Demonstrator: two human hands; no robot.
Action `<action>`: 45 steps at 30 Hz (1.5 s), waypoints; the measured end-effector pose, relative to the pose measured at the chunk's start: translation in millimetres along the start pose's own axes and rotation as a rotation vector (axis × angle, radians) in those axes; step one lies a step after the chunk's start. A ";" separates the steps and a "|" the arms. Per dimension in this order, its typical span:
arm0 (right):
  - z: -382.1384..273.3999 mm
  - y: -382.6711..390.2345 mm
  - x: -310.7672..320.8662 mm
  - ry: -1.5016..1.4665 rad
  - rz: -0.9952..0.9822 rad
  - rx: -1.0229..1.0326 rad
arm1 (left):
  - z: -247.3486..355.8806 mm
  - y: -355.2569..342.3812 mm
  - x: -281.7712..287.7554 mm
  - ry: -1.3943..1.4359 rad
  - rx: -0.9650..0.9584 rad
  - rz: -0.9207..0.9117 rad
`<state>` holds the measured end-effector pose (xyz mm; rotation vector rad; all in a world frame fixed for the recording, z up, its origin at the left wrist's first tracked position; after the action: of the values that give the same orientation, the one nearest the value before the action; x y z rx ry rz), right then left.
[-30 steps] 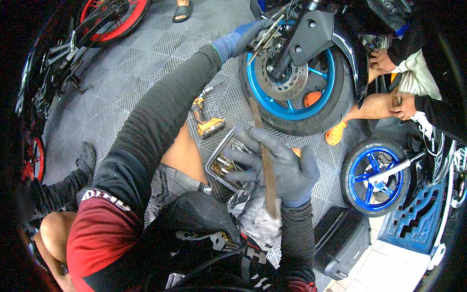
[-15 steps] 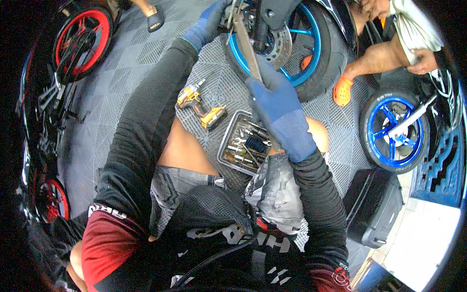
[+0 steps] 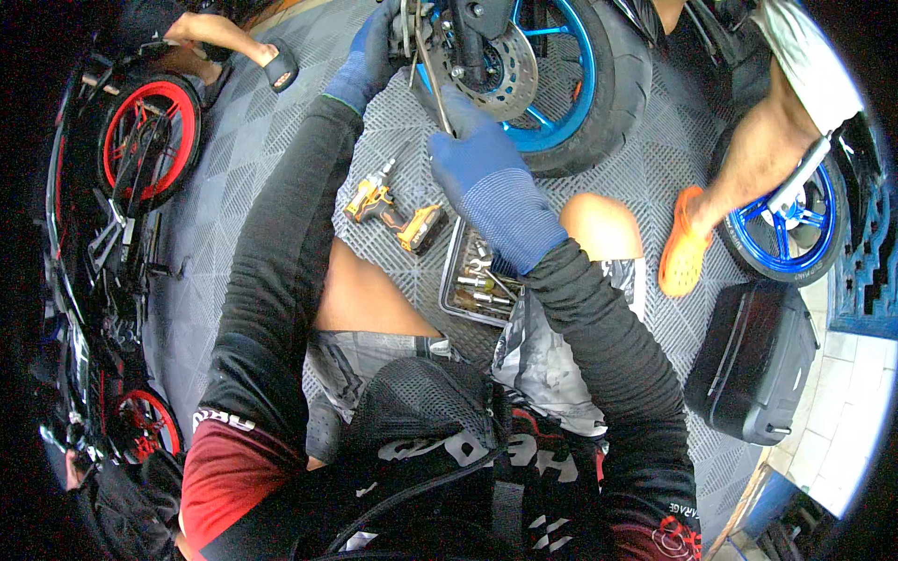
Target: The person removes brake pads and a brake caliper assembly from a motorcycle wheel using a wrench and a long metal lever.
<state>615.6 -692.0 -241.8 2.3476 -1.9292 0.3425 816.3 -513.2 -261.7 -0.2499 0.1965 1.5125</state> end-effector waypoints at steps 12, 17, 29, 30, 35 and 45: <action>5.1 -22.0 -33.3 -0.023 0.140 -0.027 | -3.3 -0.4 -13.3 0.066 -0.009 0.100; -17.7 -17.1 -25.3 -0.093 0.033 -0.164 | -1.0 -4.7 5.4 -0.092 0.029 0.244; -17.4 -23.3 26.0 -0.084 -0.269 -0.230 | 21.2 0.9 27.9 -0.765 -0.682 0.091; -16.0 -23.4 28.1 -0.100 -0.287 -0.239 | 22.4 2.1 23.3 -0.761 -0.682 0.086; 3.6 -18.8 -16.6 -0.173 -0.090 -0.074 | 7.8 7.9 6.4 -0.344 -0.140 0.057; -5.9 -19.0 -42.3 -0.103 0.227 -0.023 | -8.6 2.1 -13.1 -0.027 -0.059 0.031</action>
<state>625.8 -646.4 -244.1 2.1757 -2.2413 0.2165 813.8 -528.2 -266.4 -0.2751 0.1349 1.5529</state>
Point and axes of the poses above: each hand's wrist, its own y-axis away from the middle knuckle, its own x-axis out of the back of the hand, z = x × y, the point moved 3 cm from there along -y, towards the middle knuckle, and after that the axes turned 3 degrees about z, right-handed, at the moved point
